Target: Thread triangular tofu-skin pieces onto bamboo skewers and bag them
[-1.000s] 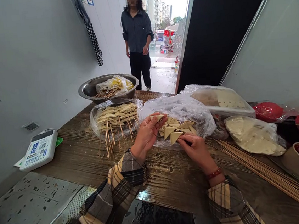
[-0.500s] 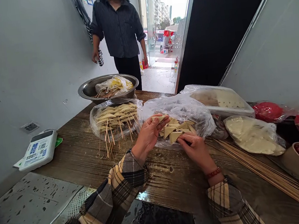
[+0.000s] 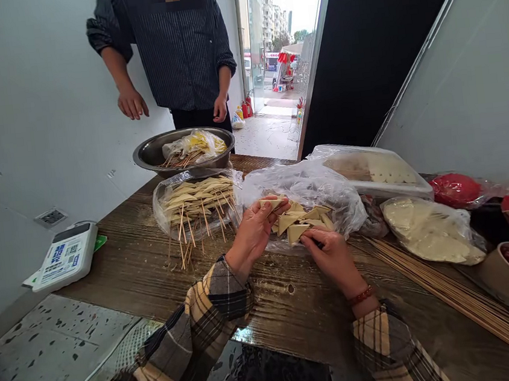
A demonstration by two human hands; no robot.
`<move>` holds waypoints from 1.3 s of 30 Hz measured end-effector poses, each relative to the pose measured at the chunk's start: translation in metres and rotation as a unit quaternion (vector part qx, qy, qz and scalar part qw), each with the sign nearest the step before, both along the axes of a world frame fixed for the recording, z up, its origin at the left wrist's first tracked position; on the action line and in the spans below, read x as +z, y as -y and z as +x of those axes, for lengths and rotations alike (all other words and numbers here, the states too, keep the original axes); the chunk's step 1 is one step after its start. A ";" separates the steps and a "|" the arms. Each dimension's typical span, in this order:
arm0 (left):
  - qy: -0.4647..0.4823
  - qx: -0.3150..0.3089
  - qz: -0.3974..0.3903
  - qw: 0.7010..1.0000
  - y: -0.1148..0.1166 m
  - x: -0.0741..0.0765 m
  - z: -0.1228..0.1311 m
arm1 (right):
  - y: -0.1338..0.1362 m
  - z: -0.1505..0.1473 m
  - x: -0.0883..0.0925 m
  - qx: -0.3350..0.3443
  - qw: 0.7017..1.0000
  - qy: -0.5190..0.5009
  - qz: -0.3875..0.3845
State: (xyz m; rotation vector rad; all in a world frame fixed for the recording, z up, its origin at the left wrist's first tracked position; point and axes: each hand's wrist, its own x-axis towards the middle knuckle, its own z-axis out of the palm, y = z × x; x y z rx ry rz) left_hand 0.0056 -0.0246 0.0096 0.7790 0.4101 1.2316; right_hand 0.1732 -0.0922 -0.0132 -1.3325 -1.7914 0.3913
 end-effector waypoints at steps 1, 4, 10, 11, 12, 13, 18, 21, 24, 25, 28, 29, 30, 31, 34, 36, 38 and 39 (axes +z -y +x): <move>-0.001 0.000 -0.001 1.000 0.000 0.000 0.000 | 0.000 0.000 0.000 0.000 1.000 -0.001 0.000; -0.005 -0.001 -0.006 1.000 0.001 0.000 0.001 | 0.000 -0.001 0.000 -0.001 1.000 -0.003 -0.001; -0.014 -0.014 -0.012 1.000 0.002 -0.003 0.005 | 0.000 -0.003 0.000 -0.001 1.000 -0.009 0.010; -0.014 -0.016 -0.012 1.000 0.001 -0.004 0.006 | 0.000 -0.004 0.000 -0.002 1.000 -0.010 0.012; -0.012 -0.016 -0.013 1.000 0.001 -0.006 0.006 | 0.000 -0.004 0.000 -0.005 1.000 -0.010 0.014; -0.010 -0.017 -0.014 1.000 0.001 -0.007 0.007 | 0.000 -0.005 0.000 -0.009 1.000 -0.008 0.017; -0.004 -0.014 -0.014 1.000 0.000 -0.010 0.009 | 0.000 -0.008 -0.005 -0.027 0.999 0.004 0.034; -0.002 -0.021 -0.022 1.000 -0.001 -0.009 0.007 | -0.001 -0.009 -0.006 -0.023 0.999 0.001 0.036; 0.010 -0.041 -0.032 0.999 -0.002 -0.007 0.004 | 0.000 -0.010 -0.005 -0.022 0.999 -0.004 0.037; 0.012 -0.045 -0.035 0.998 -0.002 -0.006 0.003 | 0.000 -0.010 -0.004 -0.022 0.999 -0.005 0.037; 0.011 -0.055 -0.042 0.998 -0.002 -0.006 0.002 | 0.000 -0.011 -0.003 -0.020 0.999 -0.007 0.036; 0.010 -0.063 -0.043 0.997 -0.002 -0.006 0.002 | 0.000 -0.011 -0.003 -0.018 0.999 -0.007 0.036; 0.010 -0.072 -0.042 0.996 -0.001 -0.006 0.002 | 0.000 -0.012 -0.002 -0.018 0.999 -0.007 0.035; 0.011 -0.079 -0.040 0.996 -0.001 -0.006 0.003 | 0.000 -0.012 -0.002 -0.018 0.999 -0.007 0.034; 0.007 -0.087 -0.036 0.996 0.001 -0.006 0.004 | 0.001 -0.012 -0.001 -0.020 0.999 -0.005 0.029; 0.000 -0.083 -0.038 0.996 0.002 -0.005 0.005 | 0.001 -0.012 0.000 -0.021 0.999 -0.006 0.030; -0.006 -0.080 -0.040 0.996 0.002 -0.004 0.006 | 0.001 -0.012 -0.001 -0.021 0.999 -0.006 0.034; -0.006 -0.079 -0.041 0.996 0.003 -0.003 0.006 | 0.001 -0.012 -0.001 -0.021 0.999 -0.006 0.036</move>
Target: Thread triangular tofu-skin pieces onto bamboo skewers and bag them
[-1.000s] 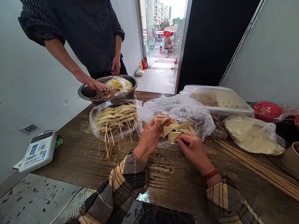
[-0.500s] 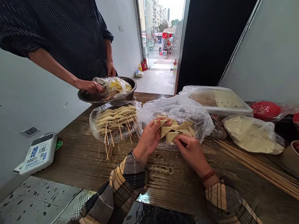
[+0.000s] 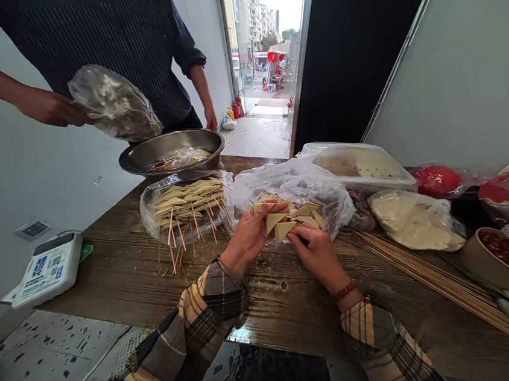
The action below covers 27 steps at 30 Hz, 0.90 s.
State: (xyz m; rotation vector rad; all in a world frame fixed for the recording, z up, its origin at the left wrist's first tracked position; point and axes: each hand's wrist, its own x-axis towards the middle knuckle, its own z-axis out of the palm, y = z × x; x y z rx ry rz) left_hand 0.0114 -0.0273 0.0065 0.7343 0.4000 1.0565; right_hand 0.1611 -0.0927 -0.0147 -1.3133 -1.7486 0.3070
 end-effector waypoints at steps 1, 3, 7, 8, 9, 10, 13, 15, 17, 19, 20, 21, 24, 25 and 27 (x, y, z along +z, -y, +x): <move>0.000 0.000 -0.001 1.000 0.000 0.000 0.000 | 0.000 0.000 0.000 0.000 1.000 0.001 0.002; -0.001 0.001 -0.003 1.000 0.001 0.001 0.001 | -0.001 0.000 -0.001 0.002 1.000 0.004 0.004; -0.013 0.002 -0.011 1.000 0.002 0.002 0.002 | -0.002 0.000 -0.002 0.004 1.000 0.004 0.009; -0.016 0.003 -0.012 1.000 0.002 0.002 0.002 | -0.002 0.000 -0.002 0.005 1.000 0.003 0.011; -0.017 0.004 -0.013 1.000 0.003 0.002 0.002 | -0.002 0.000 -0.002 0.007 1.000 0.002 0.013; -0.017 0.005 -0.013 1.000 0.003 0.002 0.003 | -0.002 0.000 -0.002 0.008 1.000 0.001 0.014; -0.014 0.005 -0.009 1.000 0.003 0.002 0.002 | -0.001 0.000 -0.001 0.009 1.000 0.003 0.010; -0.016 0.004 -0.007 1.000 0.002 0.002 0.001 | 0.000 0.000 -0.001 0.012 1.000 0.008 -0.003; -0.012 0.011 -0.011 1.000 0.000 0.001 -0.002 | 0.000 0.003 -0.001 0.015 1.000 0.012 -0.015; -0.002 0.031 -0.023 0.999 -0.003 0.001 -0.005 | 0.000 0.006 -0.002 0.015 0.999 0.017 -0.027; 0.003 0.044 -0.031 0.999 -0.005 0.001 -0.007 | 0.000 0.009 -0.003 0.017 0.999 0.021 -0.034; 0.006 0.057 -0.039 0.998 -0.007 0.001 -0.009 | 0.000 0.011 -0.004 0.018 0.999 0.026 -0.041; 0.015 0.077 -0.055 0.995 -0.011 0.000 -0.012 | 0.001 0.016 -0.006 0.017 0.998 0.036 -0.048; 0.017 0.077 -0.057 0.995 -0.012 -0.001 -0.013 | 0.001 0.016 -0.007 0.013 0.998 0.035 -0.045; 0.020 0.072 -0.058 0.996 -0.012 -0.003 -0.012 | 0.004 0.016 -0.007 0.002 0.999 0.035 -0.037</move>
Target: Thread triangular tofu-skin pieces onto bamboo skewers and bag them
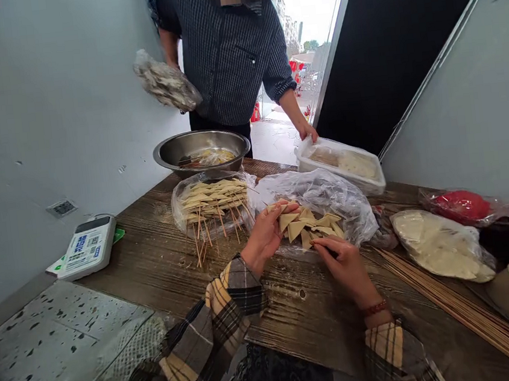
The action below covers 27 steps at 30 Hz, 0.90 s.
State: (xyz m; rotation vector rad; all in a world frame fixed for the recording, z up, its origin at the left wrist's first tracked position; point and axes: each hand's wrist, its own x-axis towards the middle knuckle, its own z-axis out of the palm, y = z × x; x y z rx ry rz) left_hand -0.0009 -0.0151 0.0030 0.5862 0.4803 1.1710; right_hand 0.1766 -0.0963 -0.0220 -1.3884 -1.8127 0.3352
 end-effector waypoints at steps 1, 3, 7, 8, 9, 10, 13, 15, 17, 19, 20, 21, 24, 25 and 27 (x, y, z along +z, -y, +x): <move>0.003 -0.005 0.000 1.000 0.000 -0.001 0.001 | 0.002 -0.001 0.000 -0.006 1.000 0.001 0.004; 0.015 -0.015 -0.002 1.000 0.000 -0.004 0.002 | 0.006 -0.002 0.001 -0.021 1.000 0.005 0.011; 0.047 -0.020 0.009 0.999 0.001 -0.007 0.005 | 0.013 0.001 0.005 -0.058 0.998 0.025 0.026; 0.053 -0.021 0.009 0.998 0.001 -0.007 0.006 | 0.014 0.004 0.008 -0.069 0.997 0.031 0.034; 0.056 -0.022 0.007 0.998 0.002 -0.006 0.007 | 0.015 0.007 0.011 -0.080 0.995 0.036 0.044; 0.056 -0.023 0.002 0.998 0.002 -0.005 0.007 | 0.015 0.009 0.014 -0.091 0.994 0.041 0.054; 0.037 -0.031 0.001 0.999 0.009 -0.001 0.008 | 0.014 0.013 0.031 -0.112 0.990 0.050 0.073; 0.029 -0.040 0.018 0.999 0.019 0.004 0.006 | 0.011 0.011 0.045 -0.110 0.989 0.058 0.077; 0.026 -0.043 0.045 0.998 0.034 0.013 0.001 | 0.006 0.003 0.059 -0.109 0.988 0.067 0.086; 0.000 -0.065 0.088 0.994 0.049 0.026 -0.011 | -0.001 -0.006 0.071 -0.110 0.987 0.075 0.092; -0.018 -0.072 0.114 0.991 0.056 0.034 -0.020 | -0.004 -0.012 0.077 -0.107 0.987 0.078 0.093; -0.039 -0.073 0.140 0.987 0.061 0.042 -0.030 | -0.008 -0.017 0.081 -0.099 0.987 0.079 0.094; -0.137 -0.015 0.211 0.968 0.058 0.065 -0.069 | -0.021 -0.033 0.090 -0.063 0.990 0.082 0.095; -0.177 0.031 0.229 0.957 0.050 0.071 -0.083 | -0.025 -0.038 0.092 -0.052 0.991 0.084 0.095; -0.273 0.143 0.258 0.916 0.026 0.078 -0.112 | -0.032 -0.047 0.096 -0.035 0.991 0.090 0.093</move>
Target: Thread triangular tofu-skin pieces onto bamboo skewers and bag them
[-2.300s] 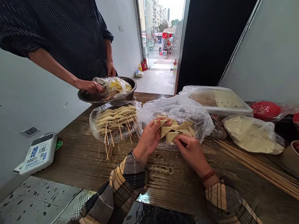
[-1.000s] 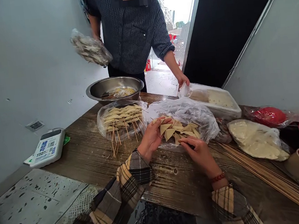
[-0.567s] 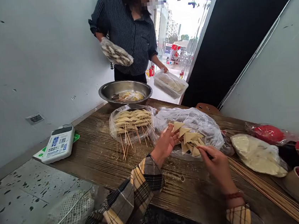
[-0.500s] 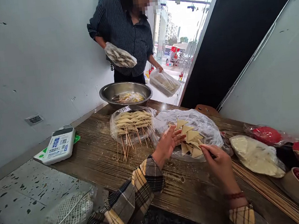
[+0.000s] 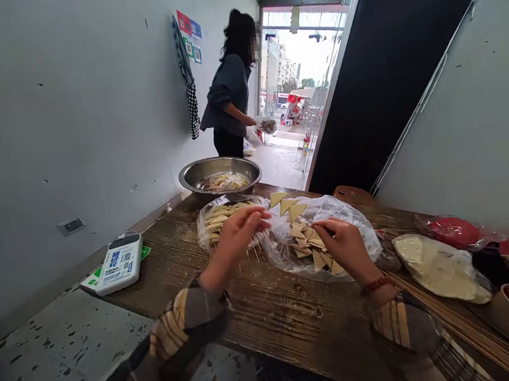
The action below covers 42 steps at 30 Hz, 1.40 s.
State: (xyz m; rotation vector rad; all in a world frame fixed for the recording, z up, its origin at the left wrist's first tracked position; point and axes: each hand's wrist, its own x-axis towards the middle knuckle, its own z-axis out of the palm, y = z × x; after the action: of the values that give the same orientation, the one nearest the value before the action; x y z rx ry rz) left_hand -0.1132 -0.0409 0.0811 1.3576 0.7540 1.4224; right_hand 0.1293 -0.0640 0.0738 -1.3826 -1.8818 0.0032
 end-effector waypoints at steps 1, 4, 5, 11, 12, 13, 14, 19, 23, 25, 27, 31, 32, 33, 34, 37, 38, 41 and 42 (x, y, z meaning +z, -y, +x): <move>-0.053 0.070 0.029 0.996 -0.015 0.001 -0.014 | -0.003 -0.004 0.001 0.006 1.000 0.004 -0.003; -0.295 0.242 0.103 0.919 -0.056 -0.003 -0.050 | -0.012 -0.015 0.003 0.016 1.000 0.008 -0.011; -0.375 0.268 0.121 0.879 -0.067 -0.006 -0.059 | -0.015 -0.018 0.003 0.020 1.000 0.006 -0.014; -0.654 0.288 0.101 0.692 -0.090 -0.024 -0.078 | -0.026 -0.033 0.003 0.034 0.999 0.006 -0.020; -0.669 0.289 0.101 0.677 -0.090 -0.025 -0.079 | -0.027 -0.036 0.003 0.035 0.999 0.009 -0.020; -0.680 0.291 0.103 0.665 -0.091 -0.025 -0.079 | -0.027 -0.038 0.003 0.037 0.999 0.012 -0.022; -0.687 0.292 0.103 0.658 -0.093 -0.026 -0.080 | -0.027 -0.039 0.002 0.039 0.999 0.016 -0.024; -0.690 0.271 0.054 0.669 -0.105 -0.029 -0.084 | -0.030 -0.041 -0.001 0.046 0.998 0.024 -0.021; -0.677 0.253 0.026 0.690 -0.111 -0.035 -0.085 | -0.031 -0.041 -0.002 0.051 0.998 0.022 -0.030; -0.667 0.255 0.028 0.700 -0.110 -0.037 -0.084 | -0.031 -0.043 -0.002 0.053 0.997 0.020 -0.045; -0.654 0.263 0.033 0.709 -0.107 -0.036 -0.084 | -0.031 -0.047 -0.001 0.055 0.996 0.025 -0.064; -0.632 0.275 0.047 0.723 -0.096 -0.027 -0.087 | -0.031 -0.054 -0.001 0.063 0.992 0.051 -0.098; -0.628 0.276 0.050 0.726 -0.093 -0.024 -0.088 | -0.031 -0.057 -0.001 0.067 0.990 0.059 -0.110; -0.624 0.278 0.055 0.729 -0.091 -0.022 -0.089 | -0.031 -0.060 -0.002 0.071 0.988 0.067 -0.122; -0.618 0.281 0.061 0.732 -0.088 -0.019 -0.090 | -0.032 -0.063 -0.002 0.075 0.985 0.074 -0.135; -0.598 0.295 0.080 0.741 -0.084 -0.015 -0.094 | -0.036 -0.075 -0.005 0.079 0.981 0.084 -0.157; -0.593 0.298 0.084 0.743 -0.083 -0.014 -0.095 | -0.039 -0.080 -0.006 0.076 0.980 0.084 -0.164; -0.585 0.301 0.087 0.748 -0.081 -0.012 -0.096 | -0.050 -0.097 -0.012 0.060 0.977 0.084 -0.186; -0.582 0.302 0.087 0.750 -0.080 -0.012 -0.096 | -0.055 -0.104 -0.015 0.054 0.977 0.083 -0.190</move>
State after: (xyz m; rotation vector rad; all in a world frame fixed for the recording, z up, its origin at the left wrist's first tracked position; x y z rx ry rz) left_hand -0.2096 0.0390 0.0696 2.2854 2.0557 0.9370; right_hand 0.0256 -0.0094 0.0589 -1.5690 -2.1764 0.3272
